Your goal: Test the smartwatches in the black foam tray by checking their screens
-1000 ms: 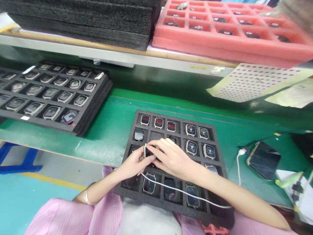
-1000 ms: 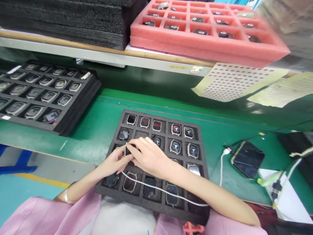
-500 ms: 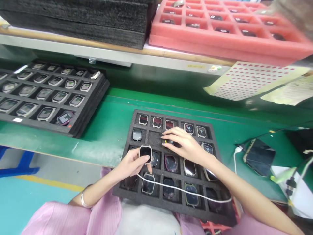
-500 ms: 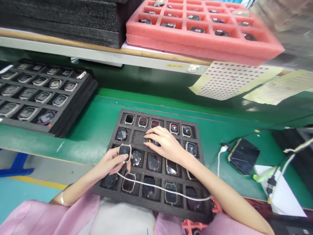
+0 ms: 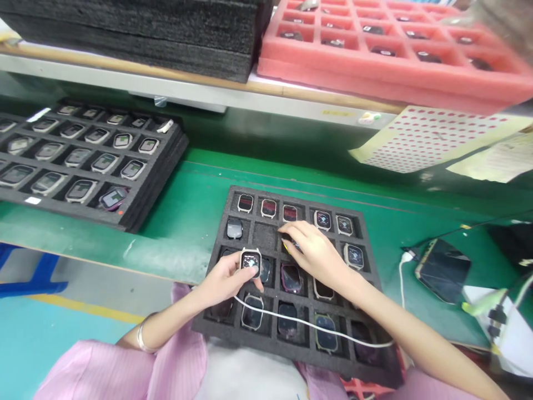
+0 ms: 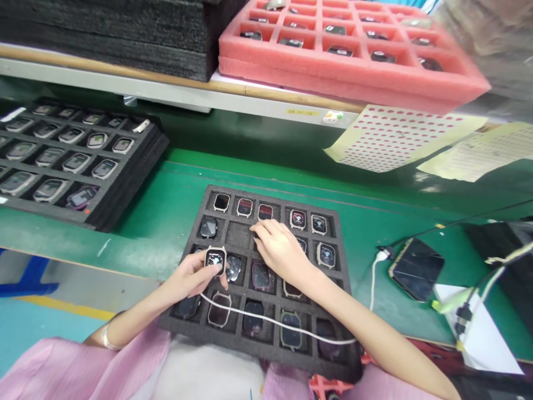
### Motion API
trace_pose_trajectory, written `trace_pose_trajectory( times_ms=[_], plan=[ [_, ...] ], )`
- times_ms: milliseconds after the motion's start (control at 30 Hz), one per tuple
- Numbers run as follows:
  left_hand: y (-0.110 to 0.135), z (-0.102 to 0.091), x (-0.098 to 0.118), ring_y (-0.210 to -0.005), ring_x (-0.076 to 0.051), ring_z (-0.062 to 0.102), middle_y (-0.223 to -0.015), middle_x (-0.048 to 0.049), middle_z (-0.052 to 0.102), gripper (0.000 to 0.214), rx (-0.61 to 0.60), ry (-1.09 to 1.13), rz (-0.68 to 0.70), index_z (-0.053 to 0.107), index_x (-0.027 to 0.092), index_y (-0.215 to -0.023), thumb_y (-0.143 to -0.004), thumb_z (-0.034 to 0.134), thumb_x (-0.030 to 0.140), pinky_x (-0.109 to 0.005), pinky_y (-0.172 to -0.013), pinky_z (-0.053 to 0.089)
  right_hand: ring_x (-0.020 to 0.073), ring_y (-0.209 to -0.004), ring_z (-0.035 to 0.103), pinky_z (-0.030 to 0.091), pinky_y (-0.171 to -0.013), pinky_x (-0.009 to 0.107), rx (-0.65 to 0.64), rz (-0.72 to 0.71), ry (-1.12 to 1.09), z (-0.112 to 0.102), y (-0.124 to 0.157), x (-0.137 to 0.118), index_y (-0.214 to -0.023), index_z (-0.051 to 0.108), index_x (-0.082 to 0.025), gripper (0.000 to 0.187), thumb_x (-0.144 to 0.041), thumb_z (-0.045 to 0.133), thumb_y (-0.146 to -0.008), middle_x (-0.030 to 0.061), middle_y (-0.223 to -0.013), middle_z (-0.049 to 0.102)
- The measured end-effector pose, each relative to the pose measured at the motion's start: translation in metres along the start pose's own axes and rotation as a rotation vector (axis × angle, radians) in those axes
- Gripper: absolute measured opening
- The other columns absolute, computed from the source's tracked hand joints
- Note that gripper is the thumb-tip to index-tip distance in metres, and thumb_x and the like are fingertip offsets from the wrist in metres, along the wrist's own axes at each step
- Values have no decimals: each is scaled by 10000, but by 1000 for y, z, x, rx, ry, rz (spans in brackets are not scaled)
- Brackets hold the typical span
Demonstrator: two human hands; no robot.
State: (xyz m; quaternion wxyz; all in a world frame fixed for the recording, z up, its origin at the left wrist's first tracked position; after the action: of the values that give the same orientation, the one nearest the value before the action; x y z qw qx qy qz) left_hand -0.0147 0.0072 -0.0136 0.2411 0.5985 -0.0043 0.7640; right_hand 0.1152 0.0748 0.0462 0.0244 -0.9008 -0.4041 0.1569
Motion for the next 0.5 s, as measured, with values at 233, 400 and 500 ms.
trace_pose_trajectory(
  times_ms=[233,400,500],
  plan=[
    [-5,-3,-6,-702,-127,563,-776,-18,657,242,21,0,68,589,148,-968,-862,591,365,-234,-688,433,299,-1114,513,493,-917,449,-77,-145,-290,-6,1,-58,-1308,443,-77,585,-338,679,-841,181,-1222,521],
    [-4,-7,-7,-818,-161,556,-910,-41,638,295,64,-116,85,623,145,-1054,-862,583,366,-259,-765,435,298,-1002,546,538,-805,462,-72,-107,-287,13,-3,-61,-1299,466,-66,500,-282,621,-874,187,-1122,533],
    [-4,-6,-5,-817,-166,554,-919,-41,639,312,55,-115,81,620,149,-1092,-865,577,360,-263,-760,435,296,-984,545,538,-788,476,-47,-121,-310,13,-3,-58,-1315,458,-104,505,-322,607,-885,174,-1103,538]
  ],
)
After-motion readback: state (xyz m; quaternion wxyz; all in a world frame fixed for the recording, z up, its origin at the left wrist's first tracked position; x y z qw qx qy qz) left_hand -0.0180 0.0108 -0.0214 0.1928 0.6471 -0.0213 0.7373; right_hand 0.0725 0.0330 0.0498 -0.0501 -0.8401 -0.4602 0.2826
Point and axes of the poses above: each hand's wrist, its own y-axis away from the middle knuckle, its own z-axis out of the palm, x = y × z, the point moved 8 cm from there along -y, towards the middle knuckle
